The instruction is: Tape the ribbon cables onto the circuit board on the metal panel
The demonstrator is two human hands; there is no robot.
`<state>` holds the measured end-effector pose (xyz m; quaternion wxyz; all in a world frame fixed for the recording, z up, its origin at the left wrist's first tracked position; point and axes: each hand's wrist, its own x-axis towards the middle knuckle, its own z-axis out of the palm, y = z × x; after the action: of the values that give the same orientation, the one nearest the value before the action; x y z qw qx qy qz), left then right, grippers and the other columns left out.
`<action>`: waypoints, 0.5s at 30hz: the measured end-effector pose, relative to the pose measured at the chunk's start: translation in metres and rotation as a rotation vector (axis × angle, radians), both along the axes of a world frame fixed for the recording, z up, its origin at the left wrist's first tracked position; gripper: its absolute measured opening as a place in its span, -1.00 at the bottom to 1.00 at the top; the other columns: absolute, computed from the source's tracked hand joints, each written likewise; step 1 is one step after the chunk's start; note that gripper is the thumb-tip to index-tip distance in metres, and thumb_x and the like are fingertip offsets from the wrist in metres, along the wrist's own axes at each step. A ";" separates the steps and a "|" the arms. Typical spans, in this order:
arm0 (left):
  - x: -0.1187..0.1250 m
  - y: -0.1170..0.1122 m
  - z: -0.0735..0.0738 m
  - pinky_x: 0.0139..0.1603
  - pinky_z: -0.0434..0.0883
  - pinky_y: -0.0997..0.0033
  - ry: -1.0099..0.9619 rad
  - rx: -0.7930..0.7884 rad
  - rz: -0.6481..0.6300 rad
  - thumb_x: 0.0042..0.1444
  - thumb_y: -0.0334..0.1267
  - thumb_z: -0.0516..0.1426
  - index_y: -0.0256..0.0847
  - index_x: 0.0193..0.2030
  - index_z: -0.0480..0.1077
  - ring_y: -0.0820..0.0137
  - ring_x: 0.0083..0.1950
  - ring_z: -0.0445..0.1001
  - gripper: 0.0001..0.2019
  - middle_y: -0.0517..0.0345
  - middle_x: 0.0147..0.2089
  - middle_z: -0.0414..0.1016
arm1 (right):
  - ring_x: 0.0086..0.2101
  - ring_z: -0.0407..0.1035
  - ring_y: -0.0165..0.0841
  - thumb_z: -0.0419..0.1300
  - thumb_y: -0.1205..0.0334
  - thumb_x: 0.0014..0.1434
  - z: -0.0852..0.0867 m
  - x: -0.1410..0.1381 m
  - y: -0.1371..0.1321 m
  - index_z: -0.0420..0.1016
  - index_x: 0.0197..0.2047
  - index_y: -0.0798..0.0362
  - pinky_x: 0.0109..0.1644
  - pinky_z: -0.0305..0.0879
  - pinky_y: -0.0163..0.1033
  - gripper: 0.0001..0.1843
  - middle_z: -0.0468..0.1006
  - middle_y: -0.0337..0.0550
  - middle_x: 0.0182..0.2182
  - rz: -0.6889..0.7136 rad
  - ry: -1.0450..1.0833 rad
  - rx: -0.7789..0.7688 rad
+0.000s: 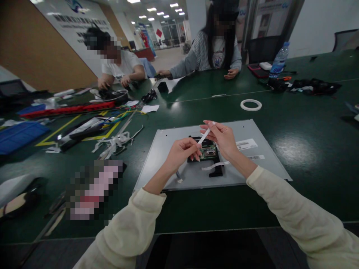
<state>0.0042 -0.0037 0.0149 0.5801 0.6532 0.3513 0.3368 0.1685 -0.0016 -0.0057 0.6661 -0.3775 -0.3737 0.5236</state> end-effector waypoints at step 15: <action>-0.001 0.001 -0.004 -0.51 0.29 0.59 -0.042 0.193 0.129 0.10 -0.12 0.18 -0.28 -0.46 0.37 0.57 -0.57 0.37 -0.74 0.22 -0.58 0.45 | -0.03 0.43 -0.38 0.30 0.13 0.05 0.003 0.006 0.001 0.09 0.19 -0.36 0.07 0.38 -0.17 -0.30 0.38 -0.34 0.14 0.088 0.224 0.021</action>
<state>0.0031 -0.0029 0.0104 0.4988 0.6750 0.3460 0.4193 0.1741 -0.0007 -0.0030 0.6840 -0.2930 -0.3188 0.5871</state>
